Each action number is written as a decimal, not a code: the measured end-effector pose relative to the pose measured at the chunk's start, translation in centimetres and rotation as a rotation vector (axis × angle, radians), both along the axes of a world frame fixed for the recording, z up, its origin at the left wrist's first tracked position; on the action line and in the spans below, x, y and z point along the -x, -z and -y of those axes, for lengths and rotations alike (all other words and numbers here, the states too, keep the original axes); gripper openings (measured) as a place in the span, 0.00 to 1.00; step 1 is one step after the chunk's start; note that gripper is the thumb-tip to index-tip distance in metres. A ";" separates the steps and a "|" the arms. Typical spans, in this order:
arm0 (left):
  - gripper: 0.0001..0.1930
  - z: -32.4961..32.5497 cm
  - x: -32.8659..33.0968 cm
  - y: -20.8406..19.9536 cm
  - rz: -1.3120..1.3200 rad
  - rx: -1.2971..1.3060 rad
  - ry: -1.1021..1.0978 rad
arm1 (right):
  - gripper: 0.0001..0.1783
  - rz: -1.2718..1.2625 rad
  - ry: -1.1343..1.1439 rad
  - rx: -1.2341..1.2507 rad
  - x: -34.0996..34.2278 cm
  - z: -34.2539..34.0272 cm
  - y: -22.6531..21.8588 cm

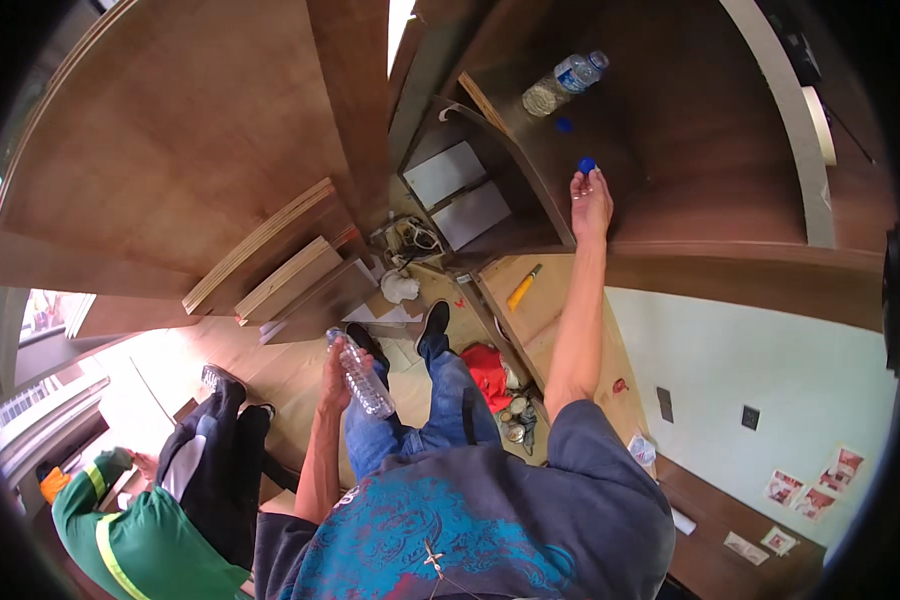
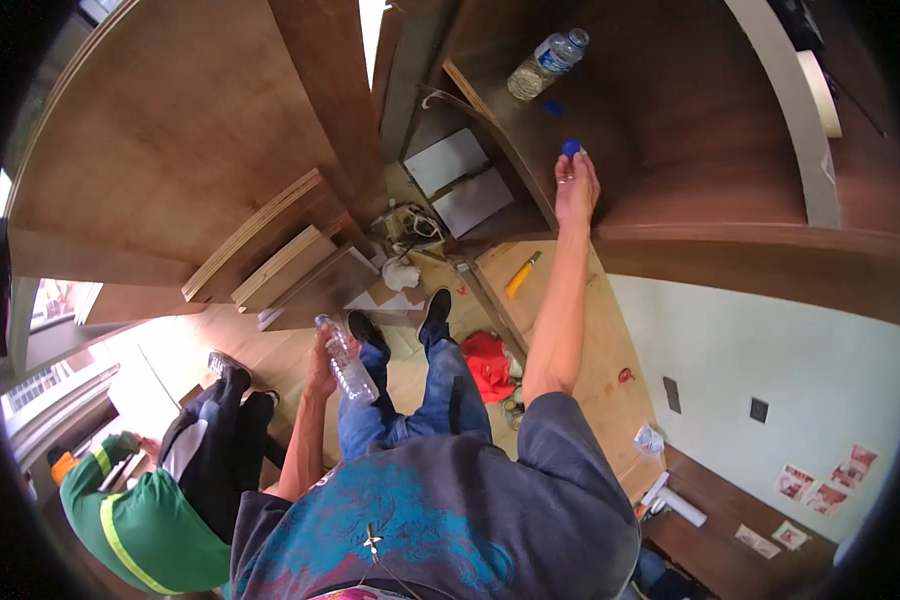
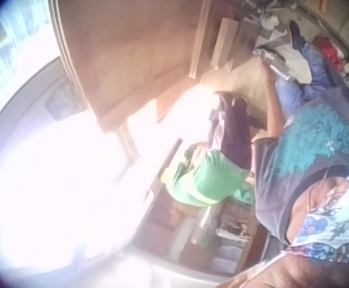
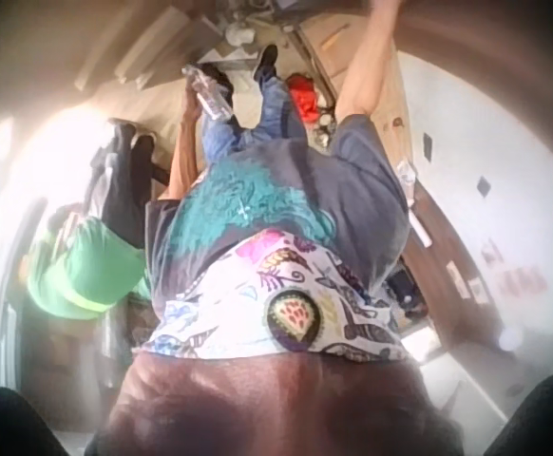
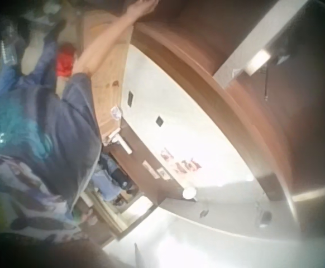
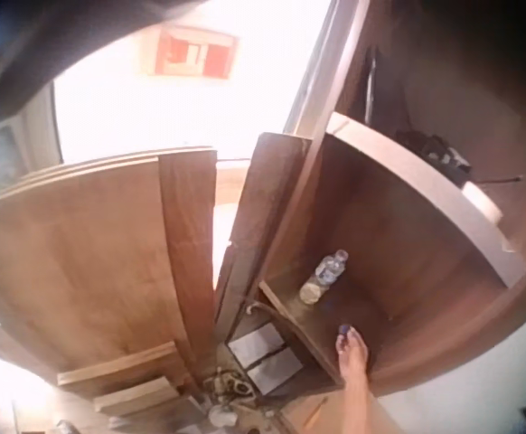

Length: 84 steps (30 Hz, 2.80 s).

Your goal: The person uses a utility knife to trim laminate strips, checks their fit against the edges of wooden cabinet shelves, and applies pressure with a cloth to secure the strips.

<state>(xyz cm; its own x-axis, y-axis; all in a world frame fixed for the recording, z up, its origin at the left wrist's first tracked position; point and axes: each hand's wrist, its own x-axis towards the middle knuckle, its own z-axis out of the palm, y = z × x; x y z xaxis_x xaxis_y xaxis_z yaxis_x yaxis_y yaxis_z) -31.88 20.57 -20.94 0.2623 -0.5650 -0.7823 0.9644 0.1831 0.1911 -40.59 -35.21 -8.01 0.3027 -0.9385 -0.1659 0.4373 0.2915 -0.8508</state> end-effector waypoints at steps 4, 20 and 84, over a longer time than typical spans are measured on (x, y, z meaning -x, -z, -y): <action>0.27 -0.4 -2.7 -0.5 0.055 0.013 -0.008 | 0.12 0.091 -0.055 -0.030 -1.3 -5.1 -2.6; 0.26 1.9 -0.7 1.8 0.008 -0.012 0.068 | 0.18 -1.007 -0.290 0.635 0.4 -21.9 11.5; 0.32 15.9 6.4 31.9 -0.055 -0.299 0.185 | 0.13 -1.661 -1.554 -0.297 -14.2 -13.3 76.9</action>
